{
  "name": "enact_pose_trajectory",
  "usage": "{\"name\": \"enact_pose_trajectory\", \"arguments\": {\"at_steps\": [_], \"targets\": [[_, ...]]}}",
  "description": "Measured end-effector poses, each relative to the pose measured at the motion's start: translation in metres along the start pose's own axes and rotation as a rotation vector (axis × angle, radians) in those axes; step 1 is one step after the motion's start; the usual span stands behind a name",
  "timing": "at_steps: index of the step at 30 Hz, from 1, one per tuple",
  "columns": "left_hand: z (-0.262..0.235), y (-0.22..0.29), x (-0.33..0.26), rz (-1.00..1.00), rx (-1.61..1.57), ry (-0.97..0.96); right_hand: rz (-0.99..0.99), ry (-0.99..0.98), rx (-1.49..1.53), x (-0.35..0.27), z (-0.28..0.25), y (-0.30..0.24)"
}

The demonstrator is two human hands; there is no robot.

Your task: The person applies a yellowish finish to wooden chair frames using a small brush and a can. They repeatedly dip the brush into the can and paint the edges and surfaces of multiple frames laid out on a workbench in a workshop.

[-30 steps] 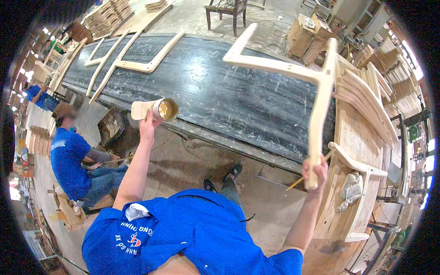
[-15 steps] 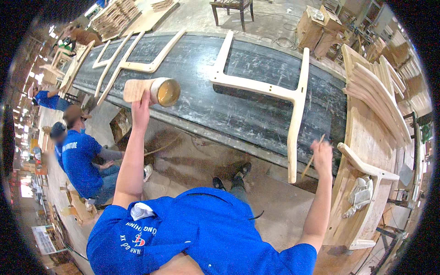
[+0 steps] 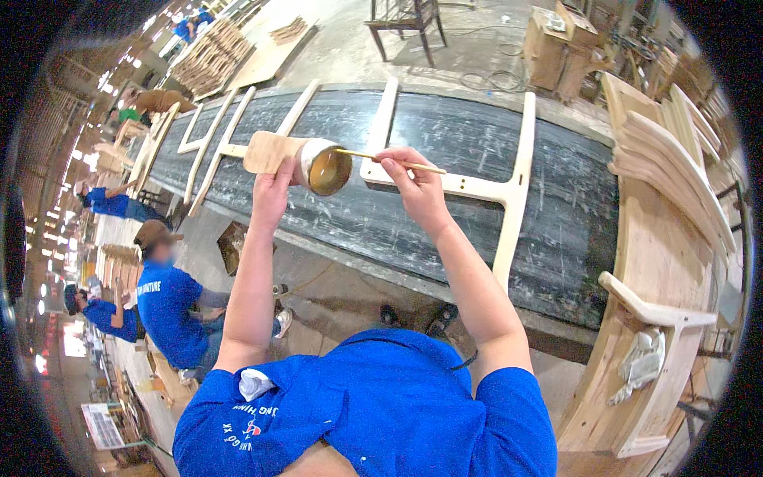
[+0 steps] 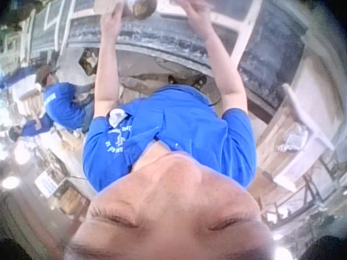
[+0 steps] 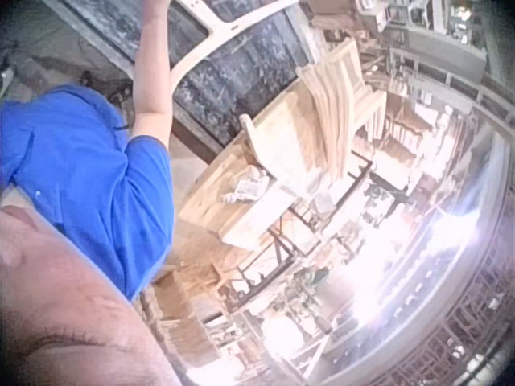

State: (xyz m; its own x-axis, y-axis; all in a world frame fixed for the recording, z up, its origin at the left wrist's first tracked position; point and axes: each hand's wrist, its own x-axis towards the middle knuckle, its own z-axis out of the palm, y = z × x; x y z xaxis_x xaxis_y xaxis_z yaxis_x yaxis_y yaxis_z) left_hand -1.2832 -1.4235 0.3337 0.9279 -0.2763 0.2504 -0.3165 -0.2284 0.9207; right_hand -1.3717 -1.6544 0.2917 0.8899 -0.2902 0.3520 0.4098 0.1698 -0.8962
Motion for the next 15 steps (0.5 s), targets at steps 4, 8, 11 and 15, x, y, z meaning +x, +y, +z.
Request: {"name": "enact_pose_trajectory", "arguments": {"at_steps": [4, 8, 11, 15], "targets": [[-0.009, 0.003, 0.001, 0.007, -0.031, 0.042, 0.162, -0.071, -0.051, -0.004, 0.002, 0.017], [-0.013, 0.005, 0.010, -0.004, -0.039, 0.036, 0.008, -0.038, 0.143, 0.014, 0.002, 0.025], [-0.017, 0.006, 0.025, 0.068, -0.023, 0.038, 0.136, -0.080, 0.005, 0.030, 0.006, 0.023], [-0.034, 0.002, 0.039, 0.134, 0.052, 0.041, -0.057, -0.034, 0.047, 0.042, 0.010, 0.023]]}}
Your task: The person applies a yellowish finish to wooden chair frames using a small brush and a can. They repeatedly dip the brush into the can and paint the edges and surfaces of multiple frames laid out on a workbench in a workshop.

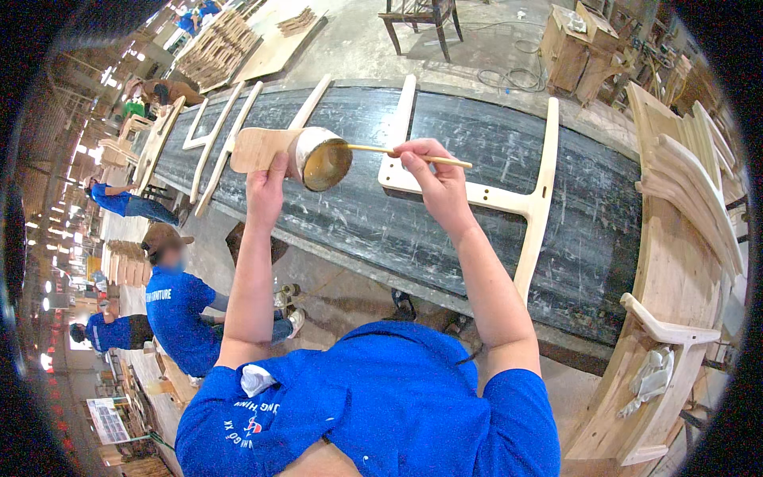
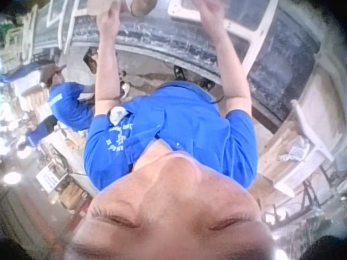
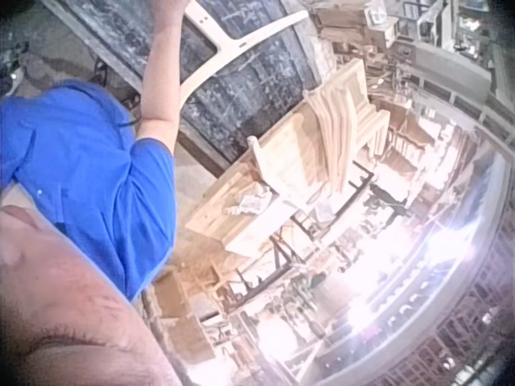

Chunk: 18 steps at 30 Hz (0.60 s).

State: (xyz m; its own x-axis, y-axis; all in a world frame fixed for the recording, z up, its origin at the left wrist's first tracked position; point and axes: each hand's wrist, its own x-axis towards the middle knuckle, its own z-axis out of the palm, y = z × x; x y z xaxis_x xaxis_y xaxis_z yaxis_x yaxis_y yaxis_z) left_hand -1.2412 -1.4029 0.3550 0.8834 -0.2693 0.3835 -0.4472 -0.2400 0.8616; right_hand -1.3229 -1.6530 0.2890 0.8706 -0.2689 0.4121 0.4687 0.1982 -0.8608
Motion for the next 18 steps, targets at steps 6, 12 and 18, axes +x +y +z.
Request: {"name": "enact_pose_trajectory", "arguments": {"at_steps": [6, 12, 18], "targets": [[0.008, -0.039, 0.013, -0.055, 0.162, 0.073, 0.143, 0.177, 0.012, 0.001, 0.032, 0.045], [0.023, -0.093, 0.008, -0.189, -0.026, 0.134, 0.566, 0.411, 0.201, 0.003, 0.034, 0.089], [0.031, -0.140, -0.003, -0.394, -0.348, 0.172, 0.517, 0.324, 0.312, 0.012, 0.024, 0.100]]}}
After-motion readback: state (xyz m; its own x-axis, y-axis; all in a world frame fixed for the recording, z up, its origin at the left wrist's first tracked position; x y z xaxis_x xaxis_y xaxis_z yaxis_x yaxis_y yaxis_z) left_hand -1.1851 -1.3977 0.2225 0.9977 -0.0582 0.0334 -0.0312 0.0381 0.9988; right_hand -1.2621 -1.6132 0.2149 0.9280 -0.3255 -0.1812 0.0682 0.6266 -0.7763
